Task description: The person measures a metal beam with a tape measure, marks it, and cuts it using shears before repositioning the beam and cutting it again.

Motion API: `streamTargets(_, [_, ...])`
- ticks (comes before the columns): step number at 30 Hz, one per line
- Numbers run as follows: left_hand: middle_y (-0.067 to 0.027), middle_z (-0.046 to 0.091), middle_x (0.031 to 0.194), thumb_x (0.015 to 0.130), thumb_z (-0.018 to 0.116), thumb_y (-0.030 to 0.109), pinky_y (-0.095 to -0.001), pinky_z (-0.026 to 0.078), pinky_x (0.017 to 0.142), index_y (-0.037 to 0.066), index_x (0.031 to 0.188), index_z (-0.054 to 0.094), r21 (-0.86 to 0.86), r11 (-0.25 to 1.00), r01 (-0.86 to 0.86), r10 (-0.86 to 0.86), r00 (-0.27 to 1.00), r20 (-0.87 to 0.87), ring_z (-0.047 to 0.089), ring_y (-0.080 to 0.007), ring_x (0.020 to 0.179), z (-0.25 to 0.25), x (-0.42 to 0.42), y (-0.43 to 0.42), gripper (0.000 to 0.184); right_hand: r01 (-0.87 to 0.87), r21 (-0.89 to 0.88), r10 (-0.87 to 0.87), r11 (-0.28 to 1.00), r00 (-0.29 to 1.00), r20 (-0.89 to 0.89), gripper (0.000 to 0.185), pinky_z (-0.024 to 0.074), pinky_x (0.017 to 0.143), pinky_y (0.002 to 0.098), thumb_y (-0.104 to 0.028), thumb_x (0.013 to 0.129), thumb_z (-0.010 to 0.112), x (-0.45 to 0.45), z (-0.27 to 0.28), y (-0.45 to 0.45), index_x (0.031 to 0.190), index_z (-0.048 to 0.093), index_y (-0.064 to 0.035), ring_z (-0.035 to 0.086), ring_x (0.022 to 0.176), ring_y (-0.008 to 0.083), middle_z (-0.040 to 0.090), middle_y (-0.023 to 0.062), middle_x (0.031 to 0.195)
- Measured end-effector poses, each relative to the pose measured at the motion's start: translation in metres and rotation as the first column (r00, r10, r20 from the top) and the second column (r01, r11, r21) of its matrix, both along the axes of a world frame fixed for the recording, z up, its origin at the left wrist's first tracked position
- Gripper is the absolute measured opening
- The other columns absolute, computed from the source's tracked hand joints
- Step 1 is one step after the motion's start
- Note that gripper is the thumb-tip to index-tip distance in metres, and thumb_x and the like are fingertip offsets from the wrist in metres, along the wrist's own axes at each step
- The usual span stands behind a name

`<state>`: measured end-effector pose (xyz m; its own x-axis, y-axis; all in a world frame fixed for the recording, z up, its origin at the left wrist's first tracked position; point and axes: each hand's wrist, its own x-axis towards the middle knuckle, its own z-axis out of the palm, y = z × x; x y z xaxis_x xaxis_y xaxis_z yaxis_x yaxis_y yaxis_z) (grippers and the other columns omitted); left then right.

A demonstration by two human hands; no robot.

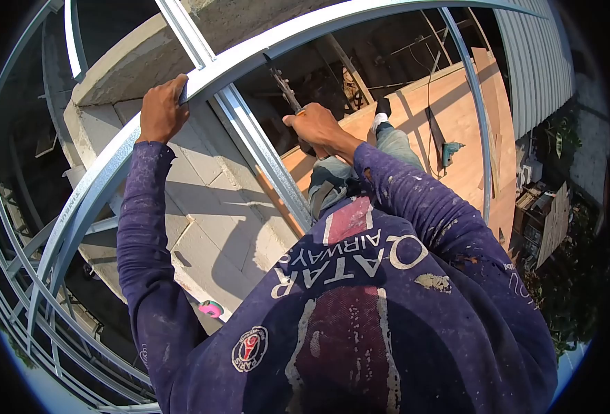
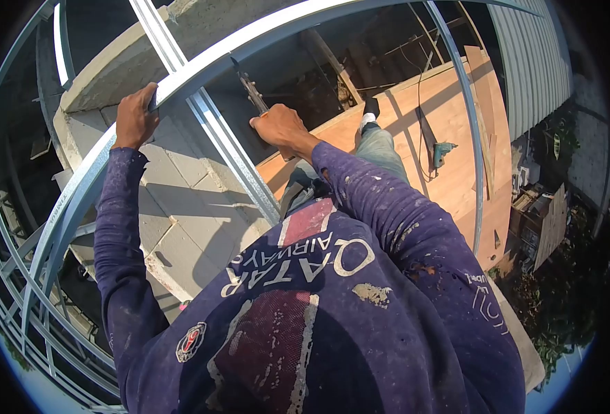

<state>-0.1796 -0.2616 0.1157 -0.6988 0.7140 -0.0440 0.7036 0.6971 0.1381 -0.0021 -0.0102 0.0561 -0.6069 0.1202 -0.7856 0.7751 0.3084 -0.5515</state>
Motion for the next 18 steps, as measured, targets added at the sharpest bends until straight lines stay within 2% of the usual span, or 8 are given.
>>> streamTargets(3, [-0.0175,0.070,0.095,0.065,0.073,-0.001,-0.0456,0.054,0.079,0.009,0.106,0.060,-0.033,0.999,-0.011,0.011,1.000,0.004,0.067,-0.0398,0.086,0.000,-0.002,-0.002,0.044,-0.055,0.030,0.054,0.998,0.998,0.032,0.052,0.0495,0.090,0.0445,-0.041,0.090,0.063,-0.009,0.006,0.005,0.101,0.068,0.0095,0.068,0.099,0.0400,0.068,0.0290,0.102])
streamTargets(6, [-0.0176,0.070,0.095,0.064,0.073,-0.001,-0.0454,0.054,0.079,0.009,0.106,0.060,-0.029,1.000,0.003,-0.003,1.000,0.005,0.067,-0.0397,0.086,-0.001,-0.003,-0.001,0.045,0.040,-0.120,-0.032,0.992,0.997,0.068,0.056,0.0501,0.084,0.0438,-0.044,0.093,0.060,-0.016,0.002,0.002,0.100,0.067,0.0109,0.068,0.092,0.0347,0.069,0.0243,0.093])
streamTargets(7, [-0.0176,0.070,0.095,0.064,0.073,-0.001,-0.0452,0.054,0.079,0.009,0.106,0.060,-0.016,1.000,0.004,-0.004,1.000,0.004,0.068,-0.0395,0.086,-0.001,-0.003,-0.001,0.045,0.040,-0.122,-0.032,0.992,0.997,0.071,0.056,0.0501,0.084,0.0438,-0.044,0.093,0.060,-0.018,0.003,0.001,0.100,0.067,0.0109,0.068,0.092,0.0347,0.069,0.0243,0.093])
streamTargets(10, [-0.0177,0.071,0.096,0.064,0.073,-0.001,-0.0449,0.054,0.079,0.009,0.107,0.061,-0.014,1.000,0.007,-0.007,1.000,-0.001,0.068,-0.0392,0.087,-0.003,-0.003,-0.002,0.045,-0.002,-0.090,0.008,0.996,0.998,0.069,0.057,0.0500,0.088,0.0442,-0.046,0.092,0.060,-0.020,0.001,-0.001,0.101,0.068,0.0105,0.068,0.098,0.0370,0.069,0.0267,0.100])
streamTargets(12, [-0.0178,0.071,0.097,0.064,0.073,-0.001,-0.0446,0.055,0.080,0.009,0.107,0.061,-0.024,1.000,-0.001,0.000,1.000,-0.010,0.068,-0.0391,0.087,-0.002,-0.006,-0.003,0.046,-0.013,0.014,0.012,1.000,0.999,0.030,0.056,0.0493,0.093,0.0433,-0.045,0.090,0.061,-0.018,-0.005,-0.003,0.102,0.070,0.0085,0.066,0.106,0.0398,0.068,0.0294,0.108])
streamTargets(15, [-0.0181,0.071,0.097,0.064,0.073,-0.001,-0.0445,0.055,0.081,0.009,0.107,0.062,-0.007,1.000,-0.007,0.007,1.000,-0.003,0.068,-0.0390,0.087,0.000,-0.004,-0.001,0.046,-0.012,-0.031,0.013,0.999,0.999,0.029,0.052,0.0480,0.097,0.0425,-0.043,0.089,0.061,-0.017,0.006,0.000,0.104,0.071,0.0063,0.063,0.113,0.0416,0.065,0.0312,0.115])
streamTargets(18, [-0.0180,0.071,0.098,0.064,0.074,-0.002,-0.0440,0.055,0.081,0.009,0.107,0.063,-0.003,1.000,0.010,-0.010,1.000,-0.005,0.068,-0.0389,0.088,-0.002,-0.005,-0.002,0.046,0.000,-0.028,0.001,1.000,1.000,0.028,0.049,0.0487,0.096,0.0426,-0.039,0.087,0.060,-0.016,0.008,0.000,0.105,0.070,0.0062,0.064,0.109,0.0425,0.066,0.0317,0.111])
